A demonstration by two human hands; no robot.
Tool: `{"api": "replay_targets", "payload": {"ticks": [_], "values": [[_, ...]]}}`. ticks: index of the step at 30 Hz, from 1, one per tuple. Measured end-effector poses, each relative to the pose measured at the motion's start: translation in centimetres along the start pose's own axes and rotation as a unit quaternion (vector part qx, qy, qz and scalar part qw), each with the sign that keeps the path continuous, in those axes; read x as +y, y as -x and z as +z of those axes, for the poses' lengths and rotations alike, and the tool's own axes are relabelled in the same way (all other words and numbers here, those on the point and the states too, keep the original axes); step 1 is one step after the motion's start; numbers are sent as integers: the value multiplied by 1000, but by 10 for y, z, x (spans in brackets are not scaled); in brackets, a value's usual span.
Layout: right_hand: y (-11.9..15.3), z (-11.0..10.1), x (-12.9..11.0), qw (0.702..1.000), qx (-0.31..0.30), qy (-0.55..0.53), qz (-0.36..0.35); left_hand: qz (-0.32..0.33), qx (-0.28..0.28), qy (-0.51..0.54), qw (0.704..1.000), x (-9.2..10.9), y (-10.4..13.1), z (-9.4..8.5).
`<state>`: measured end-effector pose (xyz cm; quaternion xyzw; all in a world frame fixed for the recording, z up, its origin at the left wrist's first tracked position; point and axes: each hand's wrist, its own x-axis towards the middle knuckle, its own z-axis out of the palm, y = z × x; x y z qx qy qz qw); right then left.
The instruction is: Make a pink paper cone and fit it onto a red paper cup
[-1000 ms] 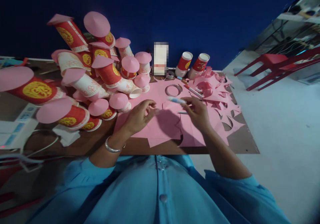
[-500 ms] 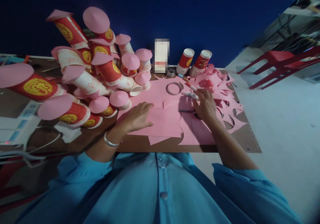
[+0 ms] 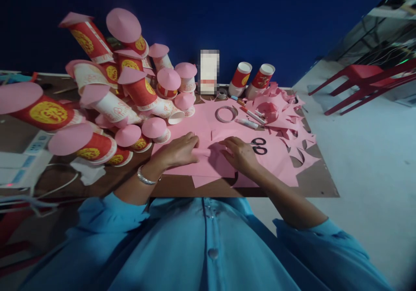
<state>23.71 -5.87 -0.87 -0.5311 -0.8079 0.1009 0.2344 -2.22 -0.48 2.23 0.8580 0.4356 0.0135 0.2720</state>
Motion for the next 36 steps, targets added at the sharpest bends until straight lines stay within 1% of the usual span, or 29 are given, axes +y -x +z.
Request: {"api": "replay_targets", "payload": {"ticks": [3,5,6,8,10,13,15,17,19,23,25,27,29,32,34,36], "values": [[0,-1,-7,996,-18,-74,51,-22,13,61,998,0,1,3],[0,-2,-9,986,-36,-139,83,-50,22,143,988,0,1,7],[1,-3,-10,979,-44,-173,96,-58,31,198,978,0,1,8],[0,-5,-11,961,-52,-244,124,-57,65,317,945,1,0,10],[-2,-5,-11,932,-53,-323,154,-48,112,413,902,3,-1,11],[-12,-6,-13,881,-43,-432,190,-43,196,483,853,9,-6,7],[-23,-7,-15,857,-23,-474,201,-40,222,508,831,14,-9,2],[-34,-10,-17,851,-1,-486,201,-33,225,530,817,18,-11,-4],[-46,-14,-18,860,18,-476,182,-22,234,546,804,21,-13,-9],[-65,-21,-16,901,57,-412,122,-11,245,562,790,20,-17,-17],[-72,-22,-13,922,52,-372,94,-15,260,566,782,16,-21,-22],[-79,-22,-10,930,42,-354,83,-21,289,557,778,11,-27,-27],[-84,-19,-8,925,45,-366,91,-31,313,537,783,7,-34,-30],[-89,-9,-6,909,58,-397,111,-53,330,509,794,4,-41,-29],[-89,0,-5,892,62,-429,129,-69,339,494,798,3,-44,-26],[-86,10,-5,867,64,-472,146,-77,345,478,804,4,-46,-21]]}}
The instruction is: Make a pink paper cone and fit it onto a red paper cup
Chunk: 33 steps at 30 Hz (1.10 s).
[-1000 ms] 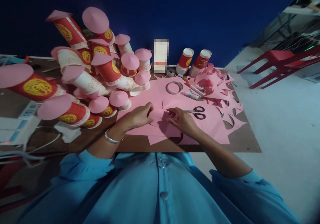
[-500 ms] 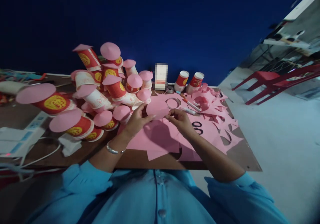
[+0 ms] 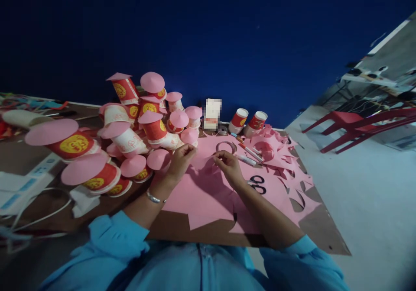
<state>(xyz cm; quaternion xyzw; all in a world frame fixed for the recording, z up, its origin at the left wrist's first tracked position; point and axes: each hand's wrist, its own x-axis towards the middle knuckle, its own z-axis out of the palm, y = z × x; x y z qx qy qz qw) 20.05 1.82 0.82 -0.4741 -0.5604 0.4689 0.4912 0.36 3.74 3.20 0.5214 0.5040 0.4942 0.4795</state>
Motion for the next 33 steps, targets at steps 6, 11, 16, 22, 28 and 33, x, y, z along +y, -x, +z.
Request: {"api": "replay_targets", "payload": {"ticks": [6,11,16,22,28,33], "values": [[11,1,18,998,37,-44,14,10,-21,-13,1000,-16,6,4],[12,-2,20,997,39,7,-63,-25,-27,-18,999,-25,8,1],[14,-4,18,968,43,105,-224,-23,-25,-25,999,-28,9,1],[16,-3,19,960,27,116,-254,-17,-19,2,1000,-26,11,4],[17,-3,17,961,29,125,-245,-9,-8,5,1000,-30,10,3],[20,-5,12,954,40,131,-267,-46,-29,8,998,-32,11,3]]}}
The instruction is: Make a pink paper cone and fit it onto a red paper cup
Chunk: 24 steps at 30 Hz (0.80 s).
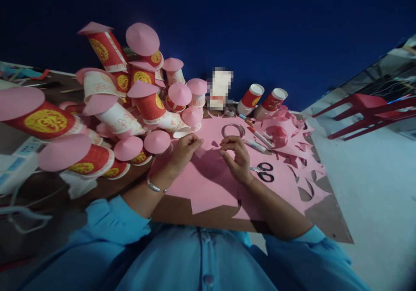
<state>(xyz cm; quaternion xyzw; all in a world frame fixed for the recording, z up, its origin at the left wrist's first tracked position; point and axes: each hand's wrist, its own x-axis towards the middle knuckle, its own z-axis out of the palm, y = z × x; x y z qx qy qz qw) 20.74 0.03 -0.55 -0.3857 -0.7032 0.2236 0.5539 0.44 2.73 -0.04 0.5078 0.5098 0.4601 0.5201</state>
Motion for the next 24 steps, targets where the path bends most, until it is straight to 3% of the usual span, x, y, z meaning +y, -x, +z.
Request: {"api": "replay_targets", "payload": {"ticks": [5,12,19,24], "values": [[1,2,3,995,-24,-47,81,-64,-94,22,993,-2,1,1],[2,11,9,934,-27,-227,275,-16,-137,11,990,2,1,1],[4,14,9,888,-28,-295,352,-17,-162,15,986,2,1,1],[4,14,8,879,-27,-304,366,-15,-169,26,985,4,2,2]]}}
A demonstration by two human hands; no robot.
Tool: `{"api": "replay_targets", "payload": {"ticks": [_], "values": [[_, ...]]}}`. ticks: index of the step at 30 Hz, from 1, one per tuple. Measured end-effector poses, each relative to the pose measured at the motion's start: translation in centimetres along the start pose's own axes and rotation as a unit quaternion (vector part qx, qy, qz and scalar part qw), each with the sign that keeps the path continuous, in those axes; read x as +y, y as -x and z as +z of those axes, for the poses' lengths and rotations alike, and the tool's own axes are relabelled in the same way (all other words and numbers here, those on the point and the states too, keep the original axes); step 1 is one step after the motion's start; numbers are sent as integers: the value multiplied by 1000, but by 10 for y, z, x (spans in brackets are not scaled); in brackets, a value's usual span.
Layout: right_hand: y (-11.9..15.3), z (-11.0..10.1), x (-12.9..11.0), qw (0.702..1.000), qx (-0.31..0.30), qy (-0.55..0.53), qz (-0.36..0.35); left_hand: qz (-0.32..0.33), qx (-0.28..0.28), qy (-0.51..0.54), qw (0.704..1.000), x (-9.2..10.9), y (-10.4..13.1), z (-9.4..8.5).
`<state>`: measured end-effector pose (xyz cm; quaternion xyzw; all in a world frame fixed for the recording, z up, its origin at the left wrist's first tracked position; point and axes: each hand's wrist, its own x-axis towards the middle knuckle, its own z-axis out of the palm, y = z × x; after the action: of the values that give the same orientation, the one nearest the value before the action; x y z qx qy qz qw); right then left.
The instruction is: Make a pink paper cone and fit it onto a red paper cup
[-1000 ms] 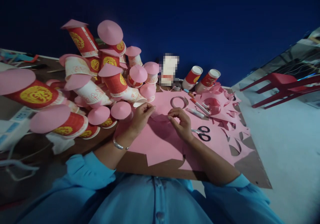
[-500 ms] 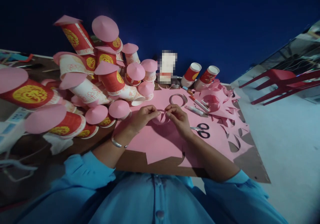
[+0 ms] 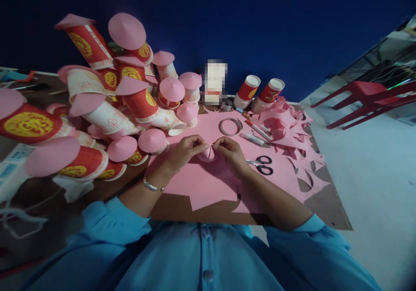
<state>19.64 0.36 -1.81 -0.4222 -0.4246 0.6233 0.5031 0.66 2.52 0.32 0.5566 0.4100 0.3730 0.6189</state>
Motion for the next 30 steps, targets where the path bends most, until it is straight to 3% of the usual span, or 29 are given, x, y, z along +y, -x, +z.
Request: {"api": "replay_targets", "payload": {"ticks": [16,20,30], "values": [[-1,1,-3,999,8,-34,-11,-16,3,-3,1000,6,2,3],[-1,1,-5,999,27,-35,-20,-47,-24,18,998,9,3,5],[0,2,-3,1000,-7,3,-19,-81,-79,3,994,3,2,2]]}}
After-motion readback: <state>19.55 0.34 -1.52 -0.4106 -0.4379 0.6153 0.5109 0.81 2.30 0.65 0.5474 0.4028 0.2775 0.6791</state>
